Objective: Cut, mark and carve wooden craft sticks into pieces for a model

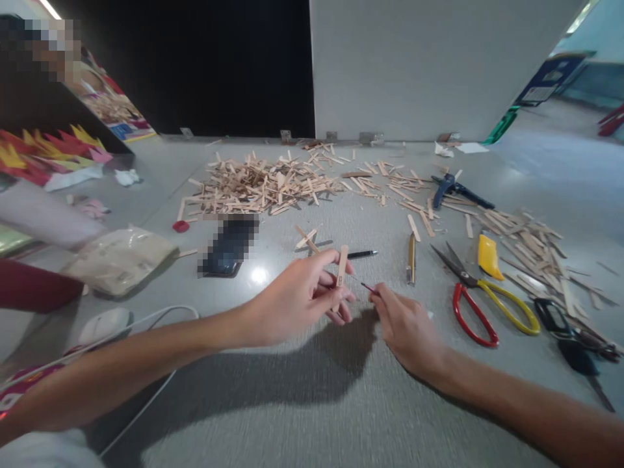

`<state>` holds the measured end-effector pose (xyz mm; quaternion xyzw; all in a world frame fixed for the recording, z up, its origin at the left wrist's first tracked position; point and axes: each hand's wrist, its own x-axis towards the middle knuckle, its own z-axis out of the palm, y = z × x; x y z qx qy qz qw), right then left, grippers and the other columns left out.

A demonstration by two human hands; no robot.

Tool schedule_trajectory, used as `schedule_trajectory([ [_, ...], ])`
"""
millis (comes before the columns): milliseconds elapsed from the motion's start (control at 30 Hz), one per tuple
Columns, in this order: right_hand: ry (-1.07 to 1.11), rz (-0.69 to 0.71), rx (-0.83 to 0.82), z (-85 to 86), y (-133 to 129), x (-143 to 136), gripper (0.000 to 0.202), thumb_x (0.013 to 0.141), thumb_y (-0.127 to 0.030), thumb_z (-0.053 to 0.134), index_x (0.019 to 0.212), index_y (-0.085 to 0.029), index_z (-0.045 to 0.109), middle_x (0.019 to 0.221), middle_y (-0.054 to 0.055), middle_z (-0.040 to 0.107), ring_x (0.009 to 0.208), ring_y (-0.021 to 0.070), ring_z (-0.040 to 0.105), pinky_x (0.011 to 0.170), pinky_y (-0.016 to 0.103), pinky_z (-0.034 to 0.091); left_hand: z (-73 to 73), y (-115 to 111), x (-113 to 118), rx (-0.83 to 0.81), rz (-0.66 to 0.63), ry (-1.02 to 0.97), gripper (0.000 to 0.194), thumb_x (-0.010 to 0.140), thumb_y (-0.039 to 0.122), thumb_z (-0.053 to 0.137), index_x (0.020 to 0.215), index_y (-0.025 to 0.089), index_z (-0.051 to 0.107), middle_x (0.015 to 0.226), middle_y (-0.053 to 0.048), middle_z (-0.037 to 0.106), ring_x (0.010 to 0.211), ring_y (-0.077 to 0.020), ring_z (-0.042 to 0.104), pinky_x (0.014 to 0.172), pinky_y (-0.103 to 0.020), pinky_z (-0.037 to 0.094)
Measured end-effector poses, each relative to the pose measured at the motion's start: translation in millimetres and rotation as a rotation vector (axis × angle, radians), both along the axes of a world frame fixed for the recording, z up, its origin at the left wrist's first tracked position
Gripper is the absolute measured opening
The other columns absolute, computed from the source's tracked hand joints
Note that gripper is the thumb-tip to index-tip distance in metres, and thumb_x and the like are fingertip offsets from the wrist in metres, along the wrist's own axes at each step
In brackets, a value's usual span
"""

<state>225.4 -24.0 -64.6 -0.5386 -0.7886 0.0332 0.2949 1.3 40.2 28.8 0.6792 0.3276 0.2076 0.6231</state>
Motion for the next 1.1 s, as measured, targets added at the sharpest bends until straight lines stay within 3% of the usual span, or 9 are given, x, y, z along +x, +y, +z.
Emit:
schedule_trajectory([
  [100, 0.006, 0.005, 0.003, 0.8, 0, 0, 0.026, 0.107, -0.015, 0.038, 0.089, -0.024, 0.053, 0.063, -0.001, 0.067, 0.048, 0.015, 0.06, 0.05, 0.025, 0.036, 3.8, -11, 1, -0.108, 0.014, -0.093, 0.016, 0.104, 0.027, 0.062, 0.109, 0.023, 0.048, 0.085, -0.003, 0.076, 0.072, -0.0192, 0.081, 0.066, -0.029, 0.069],
  [233, 0.018, 0.021, -0.033, 6.3, -1, 1, 0.027, 0.111, -0.02, 0.038, 0.089, -0.025, 0.053, 0.063, -0.001, 0.067, 0.048, 0.0155, 0.061, 0.051, 0.026, 0.04, 13.6, -24, -6, -0.176, 0.017, -0.147, 0.02, 0.107, 0.03, 0.059, 0.12, 0.027, 0.044, 0.079, 0.003, 0.071, 0.054, -0.0166, 0.076, 0.047, -0.021, 0.059],
  [467, 0.001, 0.042, -0.049, 9.3, -1, 0, 0.027, 0.114, -0.024, 0.038, 0.093, -0.024, 0.056, 0.066, 0.0, 0.071, 0.051, 0.0178, 0.069, 0.05, 0.027, 0.046, 26.3, -37, -10, -0.139, 0.044, -0.142, 0.023, 0.106, 0.023, 0.056, 0.126, 0.027, 0.043, 0.08, 0.003, 0.07, 0.051, -0.0148, 0.075, 0.044, -0.017, 0.053],
  [600, 0.043, 0.019, -0.023, 9.8, 4, -1, 0.025, 0.114, -0.026, 0.037, 0.107, -0.021, 0.06, 0.072, 0.003, 0.077, 0.053, 0.0189, 0.073, 0.048, 0.027, 0.05, 27.3, -39, -9, -0.142, 0.037, -0.135, 0.021, 0.106, 0.023, 0.055, 0.124, 0.027, 0.044, 0.079, 0.003, 0.069, 0.05, -0.0142, 0.074, 0.044, -0.016, 0.051],
  [733, 0.062, 0.019, 0.141, 38.0, 5, 2, 0.024, 0.113, -0.023, 0.04, 0.108, -0.021, 0.063, 0.082, 0.004, 0.08, 0.06, 0.0171, 0.074, 0.053, 0.026, 0.054, 24.7, -40, -10, -0.154, 0.03, -0.143, 0.024, 0.108, 0.026, 0.055, 0.129, 0.026, 0.045, 0.078, 0.004, 0.068, 0.05, -0.0134, 0.073, 0.046, -0.015, 0.051],
  [900, -0.181, 0.113, 0.337, 88.4, -16, 13, 0.021, 0.114, -0.02, 0.047, 0.124, -0.017, 0.066, 0.082, 0.002, 0.078, 0.061, 0.0134, 0.07, 0.06, 0.023, 0.054, 23.1, -38, -11, -0.127, 0.007, -0.132, 0.032, 0.11, 0.03, 0.053, 0.141, 0.026, 0.044, 0.079, 0.003, 0.069, 0.052, -0.0125, 0.072, 0.049, -0.016, 0.053],
  [1000, -0.308, 0.152, 0.366, 99.3, -31, 21, 0.027, 0.112, -0.016, 0.051, 0.135, -0.013, 0.065, 0.087, 0.004, 0.078, 0.063, 0.0136, 0.069, 0.062, 0.024, 0.053, 23.1, -38, -10, -0.099, 0.002, -0.106, 0.034, 0.11, 0.03, 0.054, 0.142, 0.024, 0.046, 0.078, 0.003, 0.069, 0.051, -0.0116, 0.07, 0.05, -0.016, 0.054],
  [1100, -0.365, 0.176, 0.326, 97.9, -40, 26, 0.036, 0.11, -0.011, 0.05, 0.144, -0.011, 0.062, 0.096, 0.007, 0.08, 0.069, 0.0148, 0.07, 0.065, 0.025, 0.054, 21.9, -39, -9, -0.074, -0.009, -0.079, 0.034, 0.11, 0.031, 0.054, 0.142, 0.023, 0.047, 0.079, 0.002, 0.069, 0.05, -0.0105, 0.069, 0.05, -0.016, 0.054],
])
